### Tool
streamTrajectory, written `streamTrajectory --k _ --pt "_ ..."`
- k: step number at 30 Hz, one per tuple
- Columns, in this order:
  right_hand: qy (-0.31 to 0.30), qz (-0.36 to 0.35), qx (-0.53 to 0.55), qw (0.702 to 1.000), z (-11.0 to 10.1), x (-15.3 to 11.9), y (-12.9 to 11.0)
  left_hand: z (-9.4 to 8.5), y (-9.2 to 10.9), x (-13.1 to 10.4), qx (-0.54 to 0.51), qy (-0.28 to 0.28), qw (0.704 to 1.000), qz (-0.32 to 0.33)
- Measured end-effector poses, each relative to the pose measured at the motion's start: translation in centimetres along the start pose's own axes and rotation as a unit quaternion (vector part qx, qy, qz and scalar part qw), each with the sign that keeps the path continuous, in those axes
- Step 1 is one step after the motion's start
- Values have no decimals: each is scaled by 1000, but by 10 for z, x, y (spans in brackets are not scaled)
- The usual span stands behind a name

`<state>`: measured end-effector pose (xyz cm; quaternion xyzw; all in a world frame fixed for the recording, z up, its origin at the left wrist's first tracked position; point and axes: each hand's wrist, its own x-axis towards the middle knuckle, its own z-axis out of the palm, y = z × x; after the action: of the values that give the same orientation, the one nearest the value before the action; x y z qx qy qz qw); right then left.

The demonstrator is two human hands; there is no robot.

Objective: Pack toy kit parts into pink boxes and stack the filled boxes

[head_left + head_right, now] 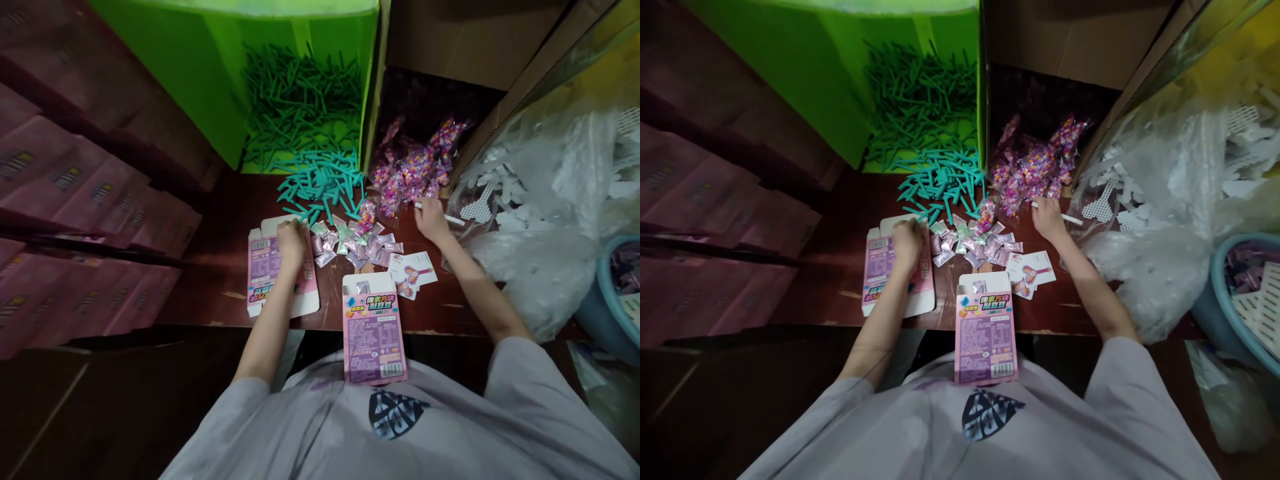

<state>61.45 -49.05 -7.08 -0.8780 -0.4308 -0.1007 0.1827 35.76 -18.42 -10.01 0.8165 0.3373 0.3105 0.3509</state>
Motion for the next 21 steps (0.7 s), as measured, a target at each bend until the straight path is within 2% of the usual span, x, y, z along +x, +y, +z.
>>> streamTrajectory --k 2,4,6,8,11,13,15,16,18,20,21 --pt "-55 -16 -6 998 16 1 -28 -13 10 -6 -2 21 999 34" --pt "-101 -19 -27 994 29 3 -47 -29 28 -21 -9 27 997 76" --pt "-109 -19 -57 992 35 6 -54 -46 49 -43 -25 -21 991 131" --pt "-87 -25 -80 993 33 8 -54 -57 69 -70 -40 -122 973 194" --pt "-10 -12 -77 997 10 3 -56 -55 86 -106 -31 -282 931 229" --pt "69 1 -45 997 -18 -7 -66 -44 87 -120 -5 -356 909 217" --pt "144 0 19 989 -52 -21 -86 -31 84 -125 10 -408 891 199" --pt "173 -2 66 983 -69 -29 -99 -26 83 -126 8 -415 890 191" --pt "199 4 183 963 -97 -43 -128 -21 82 -124 -30 -377 911 168" --pt "165 23 317 934 -112 -51 -155 -21 87 -122 -131 -293 939 126" --pt "129 35 387 912 -113 -53 -165 -22 91 -122 -198 -254 942 97"
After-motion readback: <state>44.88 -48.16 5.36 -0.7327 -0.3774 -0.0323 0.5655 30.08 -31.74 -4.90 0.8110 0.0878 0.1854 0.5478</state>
